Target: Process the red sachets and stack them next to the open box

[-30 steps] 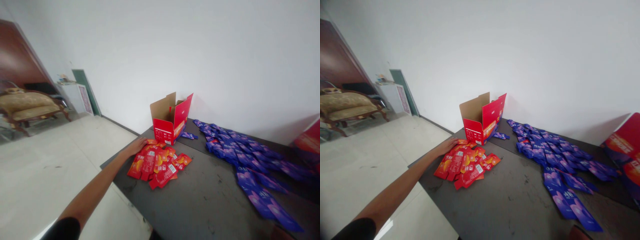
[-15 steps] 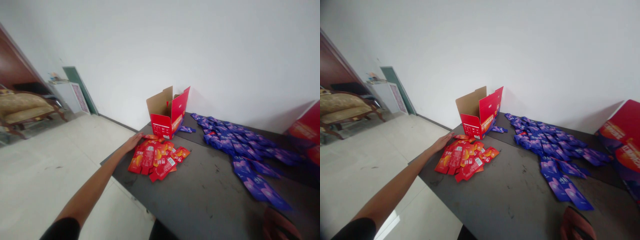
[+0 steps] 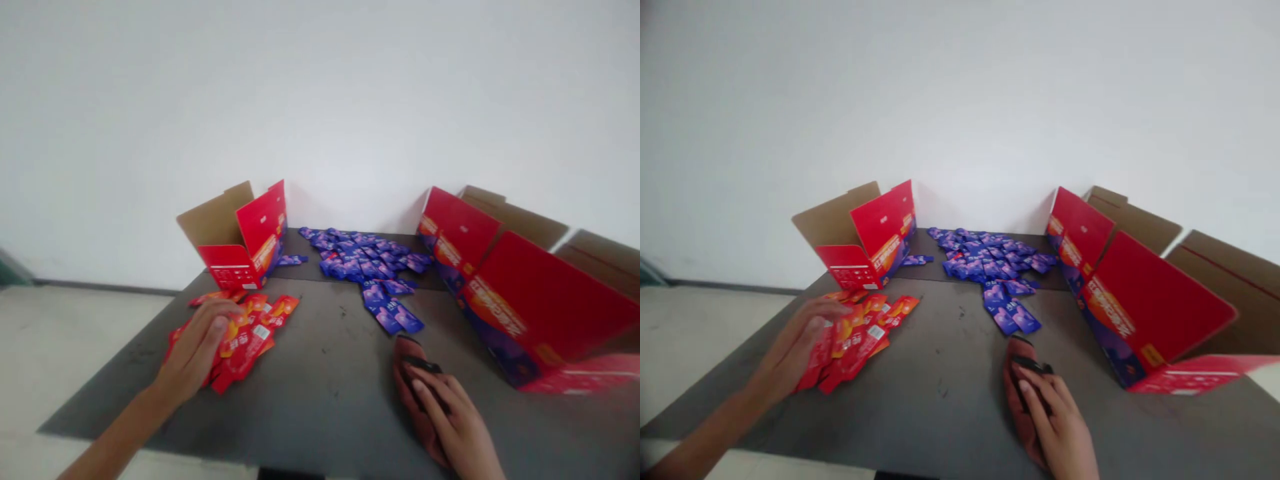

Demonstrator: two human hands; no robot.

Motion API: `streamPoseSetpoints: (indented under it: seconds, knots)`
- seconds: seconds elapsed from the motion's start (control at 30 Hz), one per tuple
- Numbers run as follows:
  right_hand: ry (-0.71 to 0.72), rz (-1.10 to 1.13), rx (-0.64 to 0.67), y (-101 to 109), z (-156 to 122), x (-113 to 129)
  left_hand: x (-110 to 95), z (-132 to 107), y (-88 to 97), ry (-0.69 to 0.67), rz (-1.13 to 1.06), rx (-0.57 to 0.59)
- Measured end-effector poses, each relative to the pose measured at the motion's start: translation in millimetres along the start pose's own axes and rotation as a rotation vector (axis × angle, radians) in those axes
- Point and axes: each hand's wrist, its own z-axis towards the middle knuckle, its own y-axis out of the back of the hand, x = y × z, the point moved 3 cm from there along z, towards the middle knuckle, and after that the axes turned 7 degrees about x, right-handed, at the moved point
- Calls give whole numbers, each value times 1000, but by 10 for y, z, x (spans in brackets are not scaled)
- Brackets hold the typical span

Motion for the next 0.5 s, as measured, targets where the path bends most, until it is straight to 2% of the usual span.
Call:
streamPoseSetpoints:
  seconds: [0.03, 0.1, 0.2, 0.23, 0.37, 0.5]
  knots:
    - [-7, 7, 6, 1, 0, 41, -239, 81, -164, -69, -33, 81]
    - [-4, 9, 4, 5, -7, 95, -669, 301, -585, -179, -47, 322]
    - [24, -1, -10, 24, -25, 141, -1096, 773, -1323, -305, 157, 555]
    - [37, -4, -16, 34, -27, 150, -1171, 959, -1577, -341, 256, 599]
    - [131, -1, -52, 70, -3, 128, -1283, 1687, -2528, -409, 350, 700]
    - [226, -11, -98, -37, 20, 4, -1332, 2175, -3323, -461, 442, 750]
